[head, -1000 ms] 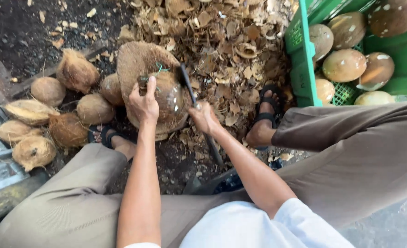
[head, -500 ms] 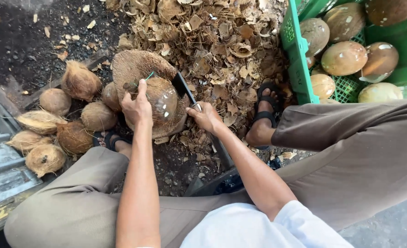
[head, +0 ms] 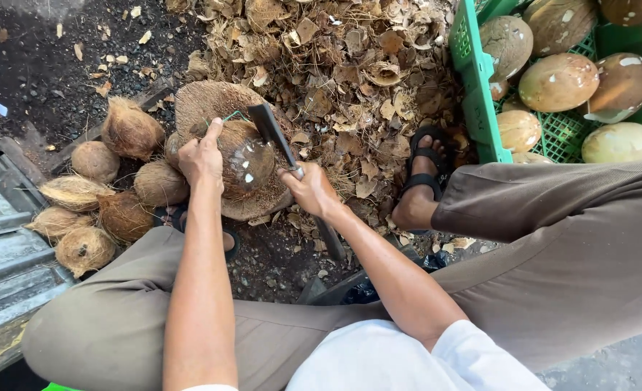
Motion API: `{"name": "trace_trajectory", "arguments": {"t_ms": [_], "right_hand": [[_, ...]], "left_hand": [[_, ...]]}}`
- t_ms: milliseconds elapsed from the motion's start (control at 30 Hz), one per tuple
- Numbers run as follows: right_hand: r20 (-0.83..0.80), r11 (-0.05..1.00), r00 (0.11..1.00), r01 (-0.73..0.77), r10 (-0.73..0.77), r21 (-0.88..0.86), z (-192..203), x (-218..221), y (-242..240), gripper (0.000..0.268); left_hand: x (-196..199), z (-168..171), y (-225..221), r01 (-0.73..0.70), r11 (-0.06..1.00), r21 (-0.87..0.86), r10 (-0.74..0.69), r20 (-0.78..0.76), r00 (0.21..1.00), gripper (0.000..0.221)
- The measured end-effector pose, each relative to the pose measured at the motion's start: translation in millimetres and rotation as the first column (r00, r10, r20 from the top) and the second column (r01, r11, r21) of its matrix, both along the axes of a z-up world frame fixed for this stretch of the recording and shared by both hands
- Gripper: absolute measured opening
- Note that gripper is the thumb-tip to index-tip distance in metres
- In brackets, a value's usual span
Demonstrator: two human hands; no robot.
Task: Using a large knife to remove the thick, fibrous outer husk from a coconut.
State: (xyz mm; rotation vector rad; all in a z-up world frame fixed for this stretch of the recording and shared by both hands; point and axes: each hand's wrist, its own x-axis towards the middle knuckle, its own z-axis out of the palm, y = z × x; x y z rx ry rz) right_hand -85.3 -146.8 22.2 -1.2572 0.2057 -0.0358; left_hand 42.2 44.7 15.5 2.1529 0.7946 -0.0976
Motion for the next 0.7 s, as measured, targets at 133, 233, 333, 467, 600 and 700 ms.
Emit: {"name": "trace_trajectory", "arguments": {"t_ms": [133,233,333,467,600,700], "right_hand": [[-0.042,1.000,0.999,-0.010,0.010,-0.015,23,13,-9,0.029],[0.021,0.997,0.997,0.074,-0.075,0.028,50,21,-16,0.030],[0.079,0.994,0.991,0.109,-0.108,-0.001,13,22,-5,0.030],[-0.169,0.980,0.984,-0.081,0.050,-0.183,3,-2,-2,0.028],[-0.066,0.999,0.998,0.020,-0.023,-0.040,14,17,-2,0.032],[0.021,0.987,0.993,0.121,-0.119,-0.106,33,22,-10,0.031]], "left_hand": [[-2,14,-13,-0.004,1.000,0.007,0.004,-0.017,1.000,0.052],[-6,13,-8,-0.009,1.000,0.020,0.010,-0.022,1.000,0.053],[0,14,-13,-0.011,1.000,0.015,0.012,-0.017,1.000,0.053],[-2,12,-13,-0.010,1.000,0.025,0.011,-0.047,0.999,0.053],[-2,15,-13,-0.011,0.999,0.035,0.013,-0.046,0.999,0.053],[-3,26,-22,-0.047,0.999,0.011,0.047,-0.014,0.999,0.042]]}}
